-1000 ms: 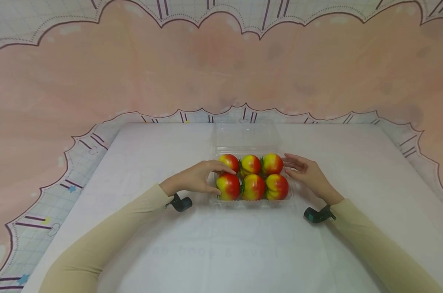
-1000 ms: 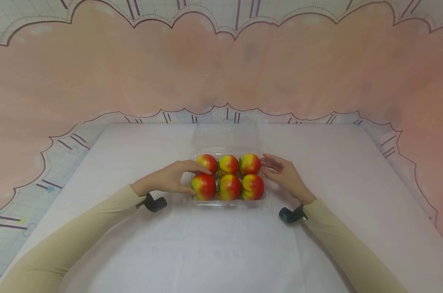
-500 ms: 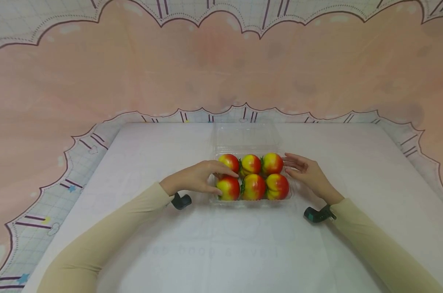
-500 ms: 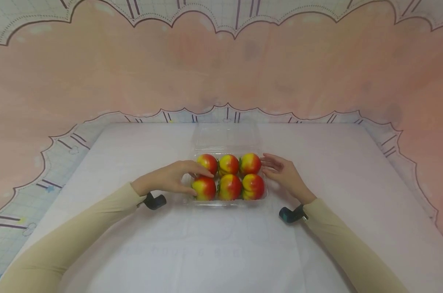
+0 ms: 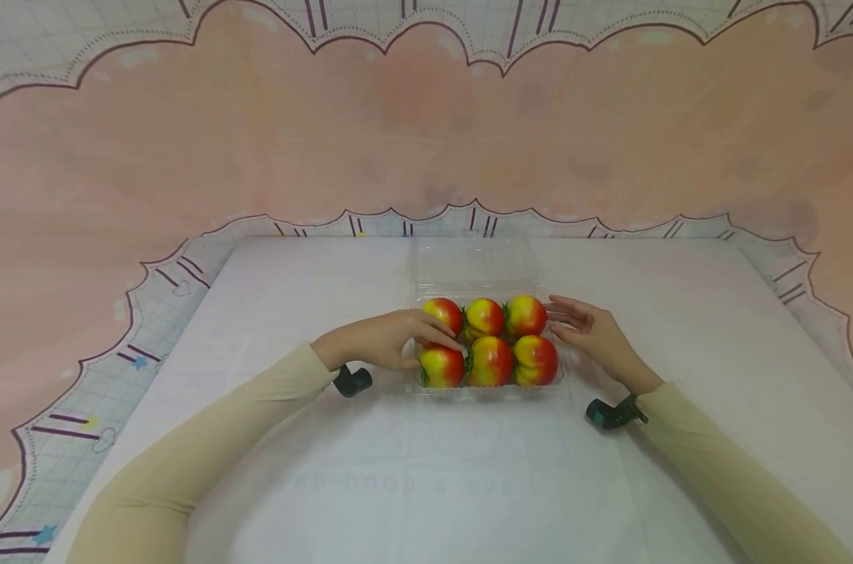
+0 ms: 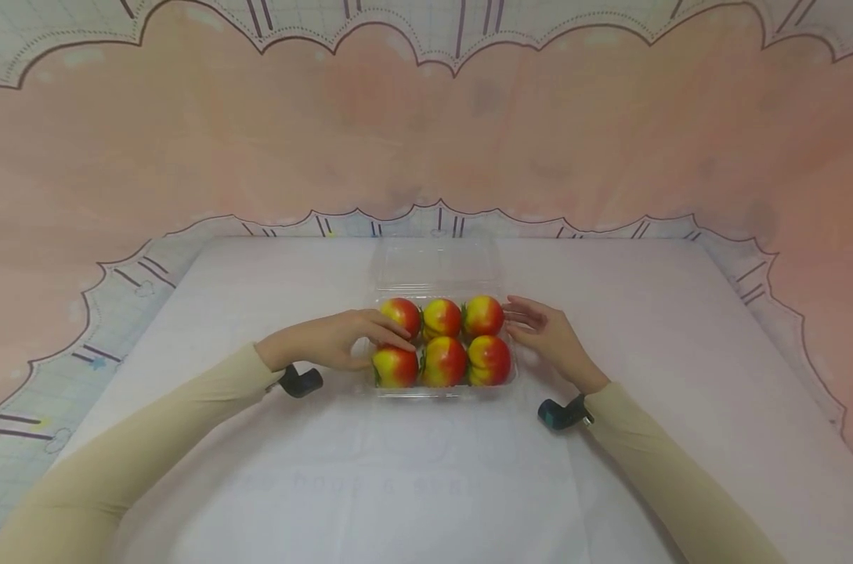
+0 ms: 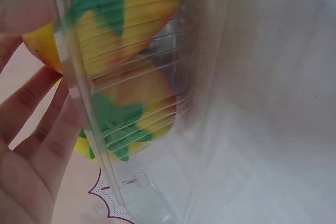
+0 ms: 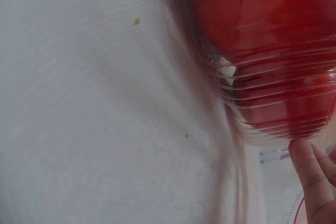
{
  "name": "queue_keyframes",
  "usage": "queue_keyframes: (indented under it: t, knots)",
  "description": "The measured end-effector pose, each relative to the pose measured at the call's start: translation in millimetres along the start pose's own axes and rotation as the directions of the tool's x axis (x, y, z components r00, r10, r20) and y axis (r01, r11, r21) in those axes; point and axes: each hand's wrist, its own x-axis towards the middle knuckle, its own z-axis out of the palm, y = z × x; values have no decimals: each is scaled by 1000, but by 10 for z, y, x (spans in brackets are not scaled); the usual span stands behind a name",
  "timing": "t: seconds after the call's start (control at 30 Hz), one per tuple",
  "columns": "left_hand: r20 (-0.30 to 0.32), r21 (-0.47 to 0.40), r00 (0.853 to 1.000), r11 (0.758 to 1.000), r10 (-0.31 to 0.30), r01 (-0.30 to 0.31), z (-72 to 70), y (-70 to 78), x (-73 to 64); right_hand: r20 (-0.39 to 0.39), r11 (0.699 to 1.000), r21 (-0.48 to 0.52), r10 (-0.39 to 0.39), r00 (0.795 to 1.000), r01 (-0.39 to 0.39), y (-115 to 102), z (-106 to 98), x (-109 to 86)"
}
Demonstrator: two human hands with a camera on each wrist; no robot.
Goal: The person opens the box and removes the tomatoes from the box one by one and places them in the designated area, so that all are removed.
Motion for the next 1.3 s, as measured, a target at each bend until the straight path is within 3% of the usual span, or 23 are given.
queue_keyframes:
  t: [0.2,0.4,0.7,0.97,1.3]
  knots:
    - [11,32,1000,999,21,-22,7,-25,31,-1,1000,-26,11,1000,-11,-4,7,-11]
    - [-6,37,1000,999,2,-2,14,-10,29,-3,999,-44,12,1000,-12,4,10,-14]
    - [-28,18,1000,1000,-7,7,40,12,9,-11,998,4,-70,998,70,47,20,-16]
    - [20,69,999,997,35,-37,14,11,31,-6,1000,-6,-7,1000,7,19,10,-8]
    - [8,83,1000,997,7,-8,-17,28,26,-14,999,-34,-11,1000,10,33,13,11]
